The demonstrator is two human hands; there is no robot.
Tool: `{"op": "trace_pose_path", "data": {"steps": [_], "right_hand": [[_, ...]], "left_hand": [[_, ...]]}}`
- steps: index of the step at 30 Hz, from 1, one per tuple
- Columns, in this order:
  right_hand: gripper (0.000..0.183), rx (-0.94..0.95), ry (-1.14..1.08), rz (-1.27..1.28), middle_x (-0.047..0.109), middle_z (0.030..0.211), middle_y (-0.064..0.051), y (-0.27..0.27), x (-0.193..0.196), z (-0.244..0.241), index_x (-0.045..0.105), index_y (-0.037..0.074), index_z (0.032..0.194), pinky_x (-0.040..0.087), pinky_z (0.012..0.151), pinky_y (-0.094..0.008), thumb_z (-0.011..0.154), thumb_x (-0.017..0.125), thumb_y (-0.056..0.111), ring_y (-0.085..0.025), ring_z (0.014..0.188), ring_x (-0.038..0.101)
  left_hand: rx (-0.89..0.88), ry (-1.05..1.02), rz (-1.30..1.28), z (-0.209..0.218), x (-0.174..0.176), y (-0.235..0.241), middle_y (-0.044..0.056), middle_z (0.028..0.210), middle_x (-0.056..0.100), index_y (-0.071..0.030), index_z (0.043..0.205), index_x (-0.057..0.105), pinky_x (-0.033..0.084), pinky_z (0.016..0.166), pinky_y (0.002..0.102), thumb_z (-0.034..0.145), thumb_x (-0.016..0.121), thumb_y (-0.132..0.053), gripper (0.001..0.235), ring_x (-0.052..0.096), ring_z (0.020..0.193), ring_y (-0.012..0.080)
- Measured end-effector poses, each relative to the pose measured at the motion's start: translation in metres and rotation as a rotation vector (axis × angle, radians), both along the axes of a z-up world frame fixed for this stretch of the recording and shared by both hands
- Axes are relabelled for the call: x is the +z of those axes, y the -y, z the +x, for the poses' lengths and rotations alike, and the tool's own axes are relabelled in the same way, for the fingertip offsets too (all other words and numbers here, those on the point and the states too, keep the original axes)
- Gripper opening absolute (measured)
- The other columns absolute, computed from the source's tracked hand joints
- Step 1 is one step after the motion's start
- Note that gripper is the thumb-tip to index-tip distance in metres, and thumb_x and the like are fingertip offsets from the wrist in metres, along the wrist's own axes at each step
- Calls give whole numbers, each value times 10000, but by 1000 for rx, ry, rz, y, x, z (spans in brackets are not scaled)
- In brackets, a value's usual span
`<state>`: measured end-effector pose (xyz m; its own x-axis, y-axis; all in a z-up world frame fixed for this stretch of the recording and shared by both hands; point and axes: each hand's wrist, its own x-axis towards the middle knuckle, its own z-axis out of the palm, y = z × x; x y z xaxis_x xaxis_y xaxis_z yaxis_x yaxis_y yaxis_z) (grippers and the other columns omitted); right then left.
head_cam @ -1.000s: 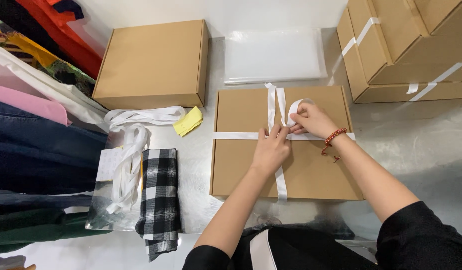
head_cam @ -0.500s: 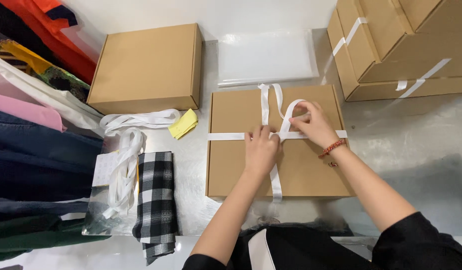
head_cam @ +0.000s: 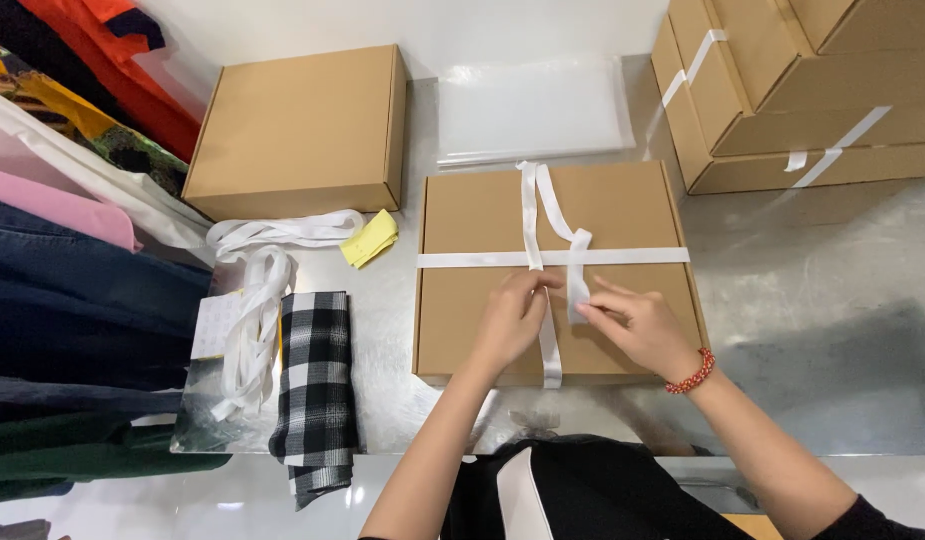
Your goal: The person closes a cardboard box containing a wrapped item and secures it with a white ribbon. They tie the ribbon into a bow on top of the box, then attach a yellow sticky note to the ribbon and write on it with a pencil.
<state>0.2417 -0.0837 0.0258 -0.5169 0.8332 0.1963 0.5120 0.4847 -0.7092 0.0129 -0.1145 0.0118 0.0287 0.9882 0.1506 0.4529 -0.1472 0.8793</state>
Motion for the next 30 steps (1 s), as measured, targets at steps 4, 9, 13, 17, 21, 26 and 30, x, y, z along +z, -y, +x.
{"op": "trace_pose_path", "data": {"steps": [4, 9, 13, 17, 21, 26, 30], "right_hand": [[225, -2, -92, -187, 849, 654, 20, 19, 24, -8, 816, 192, 818, 620, 686, -259, 1009, 699, 222, -36, 659, 774], [157, 143, -220, -409, 751, 516, 13, 48, 83, -37, 857, 165, 906, 469, 515, -210, 976, 718, 151, -45, 551, 535], [159, 168, -232, -505, 731, 569, 12, 42, 60, -33, 865, 135, 969, 494, 555, -215, 995, 708, 147, -54, 603, 580], [244, -32, -148, -448, 853, 1031, -106, 17, 31, -14, 812, 156, 1177, 624, 818, -387, 1045, 642, 271, -269, 921, 808], [548, -74, 85, 127, 699, 1333, 15, -25, -22, 0, 780, 297, 1292, 499, 1073, -440, 896, 601, -38, -296, 1203, 638], [399, -156, 8, 179, 690, 1244, -16, -77, -64, -15, 800, 251, 1191, 480, 1068, -455, 949, 625, -14, -308, 1171, 618], [110, -228, 97, 179, 696, 1168, -42, -126, -81, -47, 833, 221, 1038, 478, 1034, -459, 982, 769, 291, -315, 1179, 601]], "left_hand": [[-138, -120, 35, -5, -1, 14, 127, 1349, 713, -113, 1273, 733, 491, 1124, 522, 843, 596, 86, 492, 612, 1338, 422], [-254, -237, 147, 0, 2, 27, 116, 1430, 698, -137, 1178, 798, 461, 1161, 569, 857, 729, 13, 361, 547, 1440, 450], [-247, -369, 230, 0, -23, 31, 12, 1362, 751, -190, 1228, 787, 501, 1155, 483, 890, 757, -59, 364, 578, 1452, 331], [-199, -337, 226, 11, -26, 38, -9, 1129, 827, -198, 1070, 824, 544, 1107, 417, 941, 747, -143, 160, 676, 1348, 250], [-90, -78, 146, 20, 0, 51, 28, 1114, 833, -178, 1134, 817, 581, 1043, 420, 992, 707, -63, 214, 718, 1274, 254], [-152, -124, 53, 23, -10, 65, 61, 1136, 828, -217, 1136, 818, 517, 1099, 485, 968, 718, -163, 203, 772, 1137, 300], [-175, -12, -56, 17, 1, 69, 42, 1174, 822, -289, 1232, 782, 451, 1204, 518, 924, 650, -259, 337, 740, 1183, 355]]}}
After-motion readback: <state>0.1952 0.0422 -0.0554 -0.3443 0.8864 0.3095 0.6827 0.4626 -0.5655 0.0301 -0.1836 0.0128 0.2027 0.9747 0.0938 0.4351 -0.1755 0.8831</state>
